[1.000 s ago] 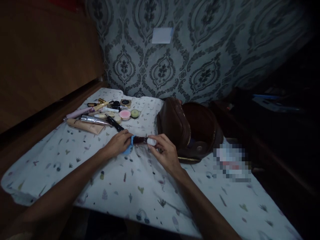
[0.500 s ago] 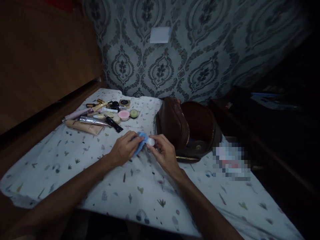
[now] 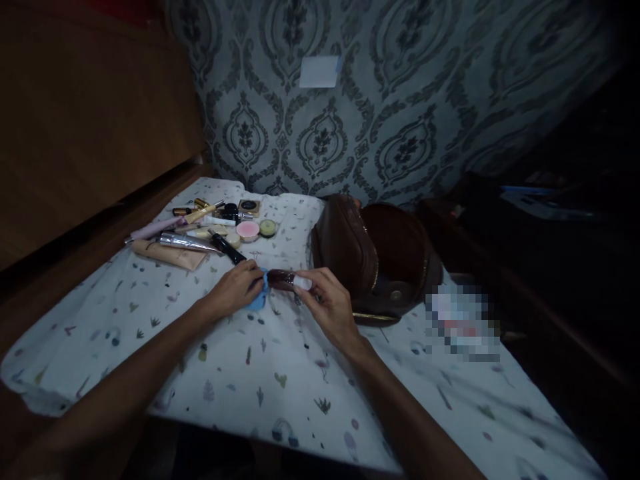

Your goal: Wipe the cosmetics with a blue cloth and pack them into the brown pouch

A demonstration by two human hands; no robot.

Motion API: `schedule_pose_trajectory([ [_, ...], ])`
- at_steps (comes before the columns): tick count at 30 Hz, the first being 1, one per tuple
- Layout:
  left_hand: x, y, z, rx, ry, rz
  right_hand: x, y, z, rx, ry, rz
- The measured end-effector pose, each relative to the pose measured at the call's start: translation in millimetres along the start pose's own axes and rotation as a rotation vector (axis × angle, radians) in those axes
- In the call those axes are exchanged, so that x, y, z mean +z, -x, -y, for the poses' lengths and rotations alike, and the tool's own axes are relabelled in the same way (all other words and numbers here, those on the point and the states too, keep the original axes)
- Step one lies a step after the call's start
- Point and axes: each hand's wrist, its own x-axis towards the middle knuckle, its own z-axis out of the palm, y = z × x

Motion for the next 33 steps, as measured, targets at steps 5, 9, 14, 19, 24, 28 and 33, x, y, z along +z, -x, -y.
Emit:
schedule_pose_trajectory([
  [5, -11, 0, 5, -0.009, 0.128, 0.025, 1, -1, -1, 0.007, -0.009, 0.003],
  [9, -12, 0, -9, -0.035, 0.129, -0.193, 2, 1, -2, 0.011, -0.037, -0.003],
  [14, -4, 1, -42, 0.223, 0.074, -0.431, 5, 3, -1, -0.017, -0.073, -0.022],
  [19, 4, 1, -45, 0.252, 0.01, -0.4, 8, 5, -1, 0.006, -0.118, -0.045],
  [24, 5, 2, -25, 0.102, 0.066, -0.284, 8, 4, -3, 0.048, -0.116, -0.071],
  [28, 9, 1, -12, -0.065, -0.007, -0.138, 6, 3, -2, 0.037, -0.08, -0.072],
  [33, 13, -1, -5, -0.122, -0.047, -0.083, 6, 3, -1, 0.013, -0.023, -0.087],
])
